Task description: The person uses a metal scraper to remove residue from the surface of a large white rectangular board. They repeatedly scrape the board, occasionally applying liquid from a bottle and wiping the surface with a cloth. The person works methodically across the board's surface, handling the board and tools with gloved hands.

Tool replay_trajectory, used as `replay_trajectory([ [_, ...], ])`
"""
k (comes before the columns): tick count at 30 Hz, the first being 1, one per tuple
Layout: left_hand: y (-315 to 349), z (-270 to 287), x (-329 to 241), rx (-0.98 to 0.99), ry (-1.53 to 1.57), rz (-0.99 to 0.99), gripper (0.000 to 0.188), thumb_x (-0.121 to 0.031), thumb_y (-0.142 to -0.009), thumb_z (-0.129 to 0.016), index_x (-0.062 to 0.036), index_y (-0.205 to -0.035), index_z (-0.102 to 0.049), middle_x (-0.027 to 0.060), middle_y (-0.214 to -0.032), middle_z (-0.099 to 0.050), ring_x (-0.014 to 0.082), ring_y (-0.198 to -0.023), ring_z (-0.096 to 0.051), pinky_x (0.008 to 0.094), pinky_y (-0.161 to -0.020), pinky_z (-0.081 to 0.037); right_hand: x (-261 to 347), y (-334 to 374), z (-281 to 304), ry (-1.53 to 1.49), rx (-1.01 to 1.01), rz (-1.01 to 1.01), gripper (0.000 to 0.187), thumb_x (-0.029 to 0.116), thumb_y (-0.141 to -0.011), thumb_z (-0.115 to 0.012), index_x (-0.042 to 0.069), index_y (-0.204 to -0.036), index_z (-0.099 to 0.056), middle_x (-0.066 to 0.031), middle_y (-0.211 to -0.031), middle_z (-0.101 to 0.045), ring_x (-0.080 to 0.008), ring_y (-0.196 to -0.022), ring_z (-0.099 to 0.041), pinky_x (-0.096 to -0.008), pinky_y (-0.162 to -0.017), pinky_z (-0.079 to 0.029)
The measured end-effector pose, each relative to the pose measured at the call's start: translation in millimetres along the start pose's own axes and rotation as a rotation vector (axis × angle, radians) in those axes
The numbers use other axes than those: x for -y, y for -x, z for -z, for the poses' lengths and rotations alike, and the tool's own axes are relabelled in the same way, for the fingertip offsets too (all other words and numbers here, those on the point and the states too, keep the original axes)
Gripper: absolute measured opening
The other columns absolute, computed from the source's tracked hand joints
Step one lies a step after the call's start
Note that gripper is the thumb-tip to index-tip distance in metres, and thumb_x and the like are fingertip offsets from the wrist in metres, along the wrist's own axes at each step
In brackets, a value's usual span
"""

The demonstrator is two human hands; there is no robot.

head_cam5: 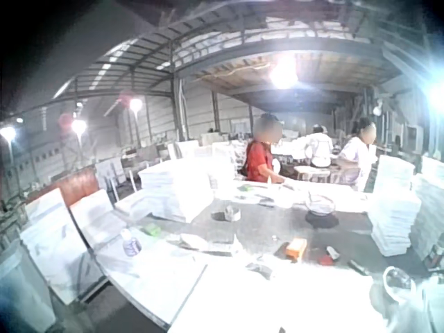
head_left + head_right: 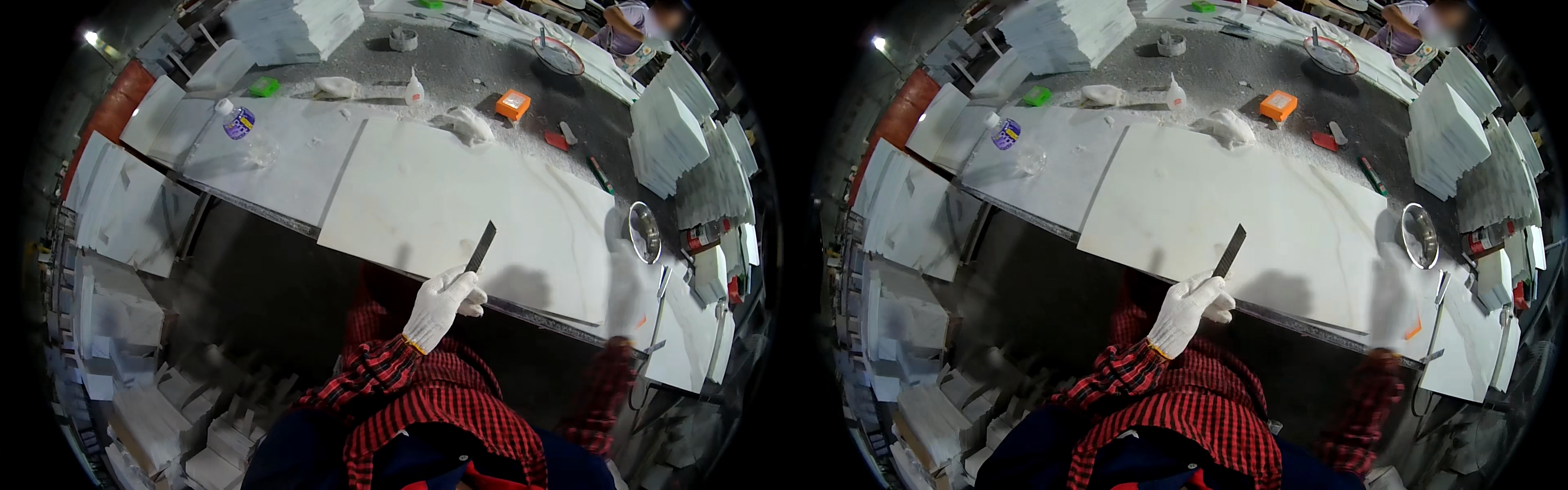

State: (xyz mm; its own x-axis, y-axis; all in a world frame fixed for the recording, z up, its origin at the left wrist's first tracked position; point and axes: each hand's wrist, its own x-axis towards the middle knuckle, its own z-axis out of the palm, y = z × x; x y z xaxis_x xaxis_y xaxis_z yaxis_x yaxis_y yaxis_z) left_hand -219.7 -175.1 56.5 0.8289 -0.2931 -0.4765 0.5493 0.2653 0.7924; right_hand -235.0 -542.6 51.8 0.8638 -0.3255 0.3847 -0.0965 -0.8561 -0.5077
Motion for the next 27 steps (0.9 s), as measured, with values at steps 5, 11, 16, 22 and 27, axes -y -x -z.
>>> replay_trajectory([
  [5, 2, -4, -9, -0.025, -0.048, -0.089, 0.031, -0.02, -0.106, -0.06, 0.004, -0.124, -0.069, 0.0087, -0.089, -0.076, 0.0127, -0.076, -0.072, 0.0271, -0.072, -0.06, 159, 42, -86, -0.637, 0.548, -0.33, 0.039, 0.031, -0.105, -0.062, -0.001, -0.123, -0.073, -0.0094, -0.101, -0.076, -0.0177, -0.096, -0.068, -0.0309, -0.087, -0.053],
  [11, 25, 47, -47, -0.053, -0.45, -0.137, 0.027, -0.023, -0.103, -0.065, 0.0014, -0.11, -0.074, 0.0113, -0.086, -0.077, 0.0121, -0.077, -0.07, 0.0288, -0.073, -0.056, 239, 35, -131, -1.085, 0.729, -0.393, 0.034, 0.026, -0.108, -0.059, -0.003, -0.116, -0.076, -0.0027, -0.093, -0.07, -0.0106, -0.085, -0.06, -0.0255, -0.079, -0.049],
  [16, 23, 111, -63, -0.474, -0.812, -0.556, 0.025, -0.015, -0.094, -0.074, -0.0005, -0.114, -0.073, 0.0134, -0.101, -0.076, 0.0199, -0.09, -0.073, 0.0337, -0.082, -0.057, 269, 14, -168, -1.349, 0.812, -0.426, 0.042, 0.031, -0.109, -0.057, -0.007, -0.121, -0.07, -0.0113, -0.12, -0.071, -0.0171, -0.109, -0.063, -0.0321, -0.099, -0.05],
  [22, -7, 171, -56, -0.74, -1.316, -0.821, 0.053, -0.015, -0.091, -0.077, -0.0035, -0.139, -0.06, 0.0225, -0.141, -0.061, 0.0396, -0.128, -0.06, 0.0447, -0.107, -0.05, 258, -36, -203, -1.163, 0.551, -0.521, 0.031, 0.026, -0.104, -0.063, 0.0, -0.113, -0.077, 0.0009, -0.095, -0.071, -0.008, -0.086, -0.058, -0.0252, -0.078, -0.047],
  [27, -10, 158, -48, -0.793, -1.215, -0.755, 0.054, -0.015, -0.092, -0.076, -0.0034, -0.142, -0.058, 0.0237, -0.148, -0.056, 0.0399, -0.136, -0.055, 0.0446, -0.113, -0.047, 234, -70, -201, -0.981, 0.411, -0.403, 0.029, 0.022, -0.105, -0.061, -0.001, -0.116, -0.074, 0.0018, -0.088, -0.067, -0.0066, -0.079, -0.059, -0.0254, -0.074, -0.049],
])
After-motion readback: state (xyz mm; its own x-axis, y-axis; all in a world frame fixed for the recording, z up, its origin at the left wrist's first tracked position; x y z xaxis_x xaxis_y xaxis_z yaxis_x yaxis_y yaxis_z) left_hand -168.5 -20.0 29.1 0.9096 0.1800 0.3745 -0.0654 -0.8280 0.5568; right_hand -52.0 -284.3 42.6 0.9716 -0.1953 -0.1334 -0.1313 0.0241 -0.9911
